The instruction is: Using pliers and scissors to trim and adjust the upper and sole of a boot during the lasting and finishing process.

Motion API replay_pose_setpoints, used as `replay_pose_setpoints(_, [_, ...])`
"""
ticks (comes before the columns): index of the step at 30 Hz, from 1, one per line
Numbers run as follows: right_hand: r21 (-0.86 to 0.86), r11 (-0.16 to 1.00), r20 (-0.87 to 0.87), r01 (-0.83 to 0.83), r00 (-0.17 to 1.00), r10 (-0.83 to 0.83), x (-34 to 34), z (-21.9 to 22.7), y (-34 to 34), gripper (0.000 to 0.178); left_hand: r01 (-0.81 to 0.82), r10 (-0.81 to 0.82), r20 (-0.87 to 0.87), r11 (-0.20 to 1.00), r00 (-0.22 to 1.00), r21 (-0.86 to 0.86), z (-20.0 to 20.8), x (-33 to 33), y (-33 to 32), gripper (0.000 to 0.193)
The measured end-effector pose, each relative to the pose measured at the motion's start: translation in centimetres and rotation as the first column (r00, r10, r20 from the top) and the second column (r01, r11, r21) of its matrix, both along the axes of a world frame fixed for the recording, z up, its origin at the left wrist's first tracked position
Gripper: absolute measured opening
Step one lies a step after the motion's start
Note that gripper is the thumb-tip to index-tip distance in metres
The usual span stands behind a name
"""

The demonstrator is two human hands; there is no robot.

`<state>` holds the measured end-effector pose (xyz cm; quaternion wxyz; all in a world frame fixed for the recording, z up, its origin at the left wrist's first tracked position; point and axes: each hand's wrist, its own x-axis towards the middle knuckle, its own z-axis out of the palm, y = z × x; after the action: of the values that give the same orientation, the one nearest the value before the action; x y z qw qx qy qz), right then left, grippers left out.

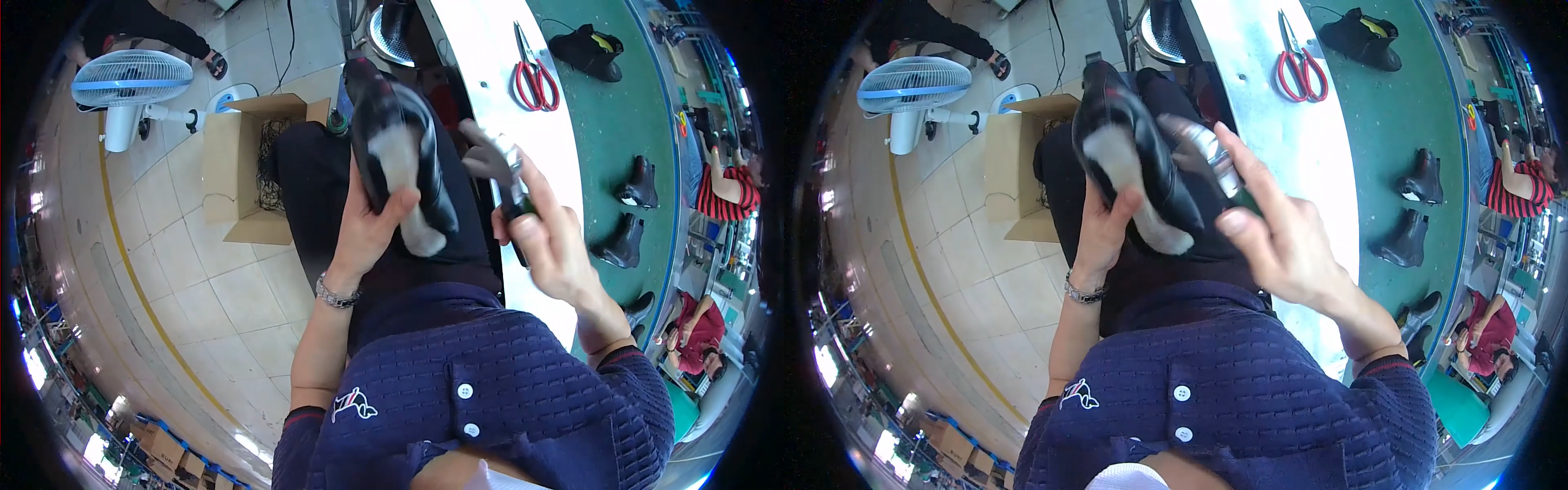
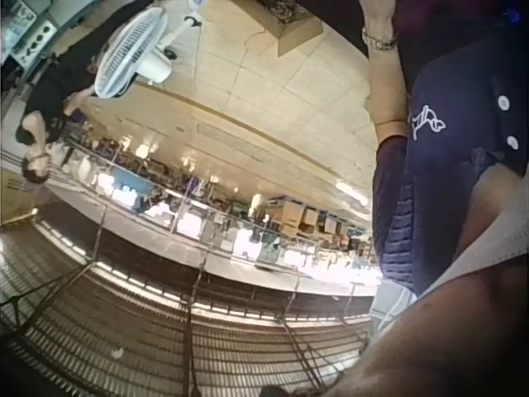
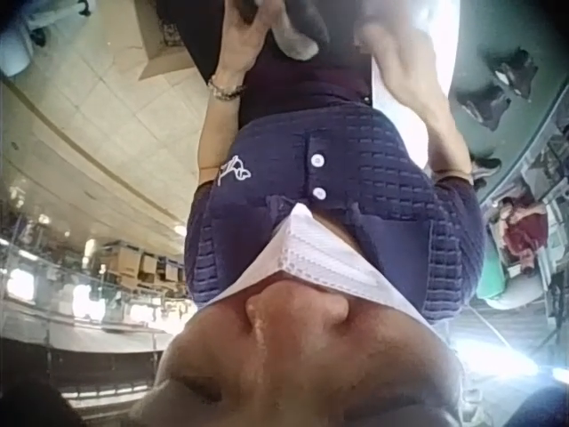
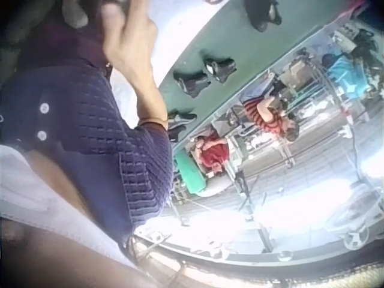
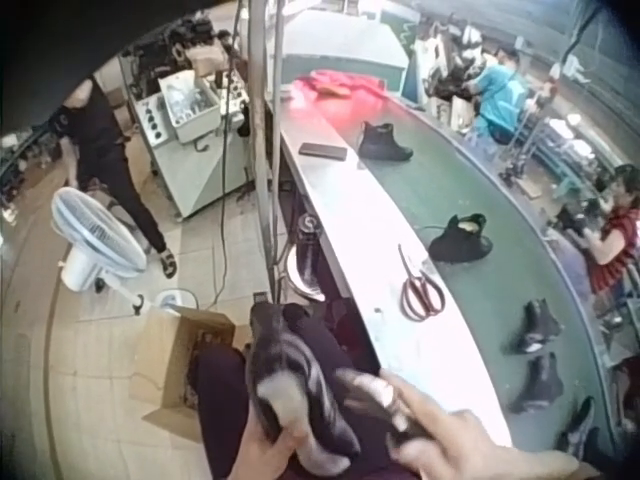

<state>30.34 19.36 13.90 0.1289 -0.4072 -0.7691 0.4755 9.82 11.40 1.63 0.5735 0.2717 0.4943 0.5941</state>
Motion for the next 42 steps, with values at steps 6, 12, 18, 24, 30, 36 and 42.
replay_pose_setpoints(6, [-0.692, 0.716, -0.263, -0.086, 0.955, -0.14, 1.1, -4.6, 2.2, 0.024, 0.2, -0.125, -0.257, 0.936, 0.958, 0.29, -2.8, -1.9, -3.4, 0.151])
replay_pose_setpoints(12, [-0.821, 0.521, -0.264, -0.231, 0.964, 0.011, -1.3, -4.7, 1.0, 0.017, 0.36, -0.362, -0.003, 0.929, 0.932, -0.083, -1.1, -5.5, -6.6, 0.174])
replay_pose_setpoints(18, [-0.84, 0.493, -0.161, -0.226, 0.972, 0.171, -3.5, -4.8, 0.2, 0.036, 0.261, -0.266, 0.087, 0.963, 0.96, 0.062, -0.5, -4.2, -5.5, 0.17])
replay_pose_setpoints(24, [-0.809, 0.545, -0.164, -0.218, 0.976, 0.147, -2.5, -5.2, -0.1, 0.04, 0.172, -0.224, 0.293, 0.966, 0.929, 0.194, 0.1, -4.3, -4.7, 0.167])
replay_pose_setpoints(30, [-0.776, 0.588, -0.132, -0.23, 0.97, 0.205, -2.8, -4.4, -0.1, 0.042, -0.014, 0.047, 0.241, 0.991, 0.97, -0.134, 1.4, -2.7, -1.8, 0.085])
replay_pose_setpoints(36, [-0.84, 0.516, -0.059, -0.169, 0.973, 0.222, -2.0, -3.2, 0.8, 0.048, -0.145, 0.153, 0.079, 0.984, 0.985, -0.107, 2.4, 0.2, -1.0, 0.054])
replay_pose_setpoints(42, [-0.81, 0.542, 0.007, -0.224, 0.92, 0.391, -1.8, -2.2, 0.9, 0.055, -0.191, 0.194, 0.02, 0.976, 0.981, -0.106, 3.0, 1.9, -1.7, 0.044])
